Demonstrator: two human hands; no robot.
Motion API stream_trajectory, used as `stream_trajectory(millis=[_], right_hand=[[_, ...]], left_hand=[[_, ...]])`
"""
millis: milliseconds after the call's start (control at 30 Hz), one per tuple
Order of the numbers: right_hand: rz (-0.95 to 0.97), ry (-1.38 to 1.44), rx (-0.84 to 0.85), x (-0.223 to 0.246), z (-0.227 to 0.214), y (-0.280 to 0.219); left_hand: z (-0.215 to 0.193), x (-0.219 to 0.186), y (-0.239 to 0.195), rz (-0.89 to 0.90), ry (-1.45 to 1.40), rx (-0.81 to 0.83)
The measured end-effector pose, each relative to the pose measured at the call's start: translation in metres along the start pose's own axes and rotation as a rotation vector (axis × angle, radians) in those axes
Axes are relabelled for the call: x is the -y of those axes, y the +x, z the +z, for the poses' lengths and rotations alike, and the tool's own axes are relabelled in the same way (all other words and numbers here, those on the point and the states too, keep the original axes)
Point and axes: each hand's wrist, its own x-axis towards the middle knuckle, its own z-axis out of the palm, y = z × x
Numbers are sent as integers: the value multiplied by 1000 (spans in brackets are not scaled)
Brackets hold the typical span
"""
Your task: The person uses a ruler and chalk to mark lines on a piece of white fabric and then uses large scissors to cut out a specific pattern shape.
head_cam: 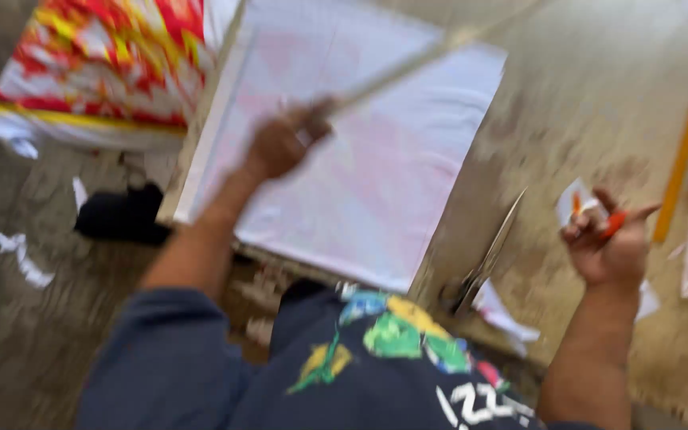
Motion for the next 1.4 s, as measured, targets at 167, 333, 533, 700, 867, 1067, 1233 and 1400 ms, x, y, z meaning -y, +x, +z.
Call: stream_trajectory(millis=[167,333,533,700,867,1067,1233,1400], right_hand=[[158,43,249,-31,0,-7],[341,-161,276,-97,33,-14],[-59,-276,-373,-189,60,15],[-568,-1236,-429,-237,80,9],[-645,-1403,-530,-250,102,-7],[-587,-1449,-504,-244,115,-21],[-537,-1388,-515,-247,109,-19],[-469,-1339,-546,-254,98,-17]], left_hand=[[-123,73,-8,115,257,137],[-119,143,6,104,353,215],[-72,197,49,326,409,120],[-46,203,52,335,304,-48],[-31,210,46,276,257,-56],[-18,216,35,230,354,-57],[-20,207,32,213,310,-47],[-21,203,30,231,338,-71]])
